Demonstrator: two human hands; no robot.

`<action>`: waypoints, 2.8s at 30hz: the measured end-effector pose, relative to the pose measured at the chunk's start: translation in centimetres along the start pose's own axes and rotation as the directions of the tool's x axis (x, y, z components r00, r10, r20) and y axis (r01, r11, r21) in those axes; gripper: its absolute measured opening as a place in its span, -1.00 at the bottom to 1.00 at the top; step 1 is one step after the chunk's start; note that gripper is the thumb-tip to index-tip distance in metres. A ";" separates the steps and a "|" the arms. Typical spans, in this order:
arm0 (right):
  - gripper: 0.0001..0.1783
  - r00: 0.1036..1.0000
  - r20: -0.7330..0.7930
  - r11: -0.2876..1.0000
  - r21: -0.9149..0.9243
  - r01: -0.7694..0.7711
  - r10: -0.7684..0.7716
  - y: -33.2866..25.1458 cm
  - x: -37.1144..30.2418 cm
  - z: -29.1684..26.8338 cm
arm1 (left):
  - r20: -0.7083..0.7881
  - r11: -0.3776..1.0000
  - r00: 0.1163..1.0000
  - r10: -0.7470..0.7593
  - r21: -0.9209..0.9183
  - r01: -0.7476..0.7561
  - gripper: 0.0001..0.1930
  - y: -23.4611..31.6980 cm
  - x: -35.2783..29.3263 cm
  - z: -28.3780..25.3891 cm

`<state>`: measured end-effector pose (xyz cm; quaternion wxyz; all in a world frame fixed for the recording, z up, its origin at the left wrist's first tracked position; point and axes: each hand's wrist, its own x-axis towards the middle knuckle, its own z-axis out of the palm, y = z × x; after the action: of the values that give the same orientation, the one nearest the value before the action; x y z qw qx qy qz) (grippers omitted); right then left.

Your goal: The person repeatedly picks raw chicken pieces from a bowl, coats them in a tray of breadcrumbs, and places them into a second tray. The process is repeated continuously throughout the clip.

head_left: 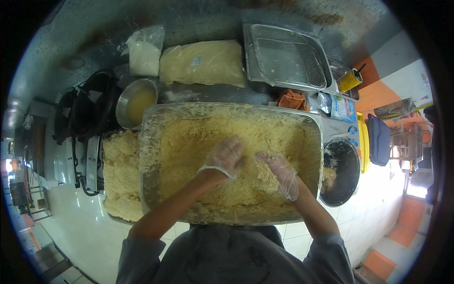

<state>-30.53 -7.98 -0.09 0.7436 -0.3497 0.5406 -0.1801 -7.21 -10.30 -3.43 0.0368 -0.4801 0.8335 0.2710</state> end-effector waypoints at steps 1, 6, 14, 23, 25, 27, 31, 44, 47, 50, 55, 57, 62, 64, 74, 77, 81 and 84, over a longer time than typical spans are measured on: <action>-0.55 0.997 -0.076 0.999 0.030 -0.032 0.035 -0.6 -0.7 -0.1 | 0.027 0.974 0.995 0.095 0.205 -0.098 -0.25 0.4 0.9 0.8; -0.51 0.973 -0.232 0.992 0.122 0.029 0.000 -3.1 -3.2 -0.3 | 0.085 0.884 0.985 0.151 0.434 -0.173 -0.22 1.4 2.1 3.3; -0.52 0.944 -0.107 0.914 -0.303 0.269 -0.313 -3.0 6.1 0.3 | 0.246 0.895 0.968 0.040 0.423 -0.144 -0.21 3.0 -0.2 1.6; -0.60 0.653 0.388 -0.032 -0.873 0.487 -0.651 -5.2 7.2 1.8 | 0.063 0.986 0.986 -0.155 -0.059 0.159 -0.58 -2.9 -16.4 -3.8; -0.49 0.715 0.461 -0.238 -0.887 0.396 -0.525 -4.1 9.4 3.5 | -0.025 0.923 0.943 -0.333 -0.211 0.320 -0.64 -3.9 -18.0 -4.1; -0.31 0.800 0.491 -0.343 -0.859 0.379 -0.346 -2.6 11.9 6.0 | -0.159 0.924 0.911 -0.381 -0.031 0.381 -0.70 -4.1 -18.6 -3.7; -0.09 0.712 0.617 -0.367 -0.782 0.504 -0.337 -0.5 13.6 8.9 | -0.499 0.893 0.741 -0.449 -0.278 0.354 -0.85 -3.2 -19.2 -1.9; -0.03 0.763 0.633 -0.370 -0.745 0.556 -0.128 -4.5 12.3 9.9 | -0.536 0.862 0.693 -0.482 -0.146 0.486 -0.77 -2.8 -19.3 -0.2; -0.06 0.923 0.358 -0.198 -0.924 0.327 -0.144 -4.1 11.3 13.7 | -0.590 0.918 0.715 -0.373 -0.126 0.375 -0.81 -2.8 -18.9 -0.6; -0.07 0.941 0.231 -0.083 -0.973 0.217 -0.249 -2.8 11.9 15.3 | -0.562 0.928 0.760 -0.327 -0.038 0.371 -0.83 -3.0 -19.0 -0.5; -0.06 0.928 0.268 -0.123 -0.962 0.244 -0.260 -1.8 12.3 14.9 | -0.480 0.926 0.797 -0.368 -0.116 0.358 -0.83 -3.2 -19.2 -0.5; -0.06 0.916 0.273 -0.109 -0.962 0.252 -0.293 -2.5 11.8 14.7 | -0.515 0.932 0.779 -0.358 -0.138 0.336 -0.81 -3.1 -19.1 -0.7; -0.06 0.850 0.445 -0.274 -0.886 0.373 -0.282 -3.2 11.6 12.4 | -0.623 0.938 0.731 -0.281 -0.016 0.347 -0.72 -2.8 -18.9 -0.8; -0.10 0.768 0.581 -0.325 -0.806 0.495 -0.270 -2.5 13.2 10.1 | -0.601 0.929 0.739 -0.304 -0.014 0.370 -0.70 -2.8 -18.9 -0.6; -0.15 0.730 0.642 -0.317 -0.761 0.567 -0.235 -2.5 13.1 8.8 | -0.542 0.910 0.734 -0.410 -0.191 0.367 -0.74 -2.7 -19.2 -0.3; -0.11 0.878 0.378 -0.163 -0.925 0.344 -0.295 -2.1 12.0 12.9 | -0.544 0.924 0.753 -0.371 -0.134 0.358 -0.72 -2.8 -19.2 -0.5; -0.09 0.916 0.300 -0.099 -0.954 0.284 -0.265 -1.2 12.1 14.0 | -0.481 0.934 0.809 -0.338 -0.068 0.350 -0.64 -3.3 -19.3 -0.3; -0.06 0.900 0.309 -0.107 -0.951 0.290 -0.306 -1.3 12.0 14.0 | -0.469 0.933 0.816 -0.337 -0.046 0.358 -0.75 -3.2 -19.5 -0.1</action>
<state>-13.10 -12.12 -4.89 0.2055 -0.8810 0.4154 0.0955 5.89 3.66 1.63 -0.1066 -0.6741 0.7214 0.1171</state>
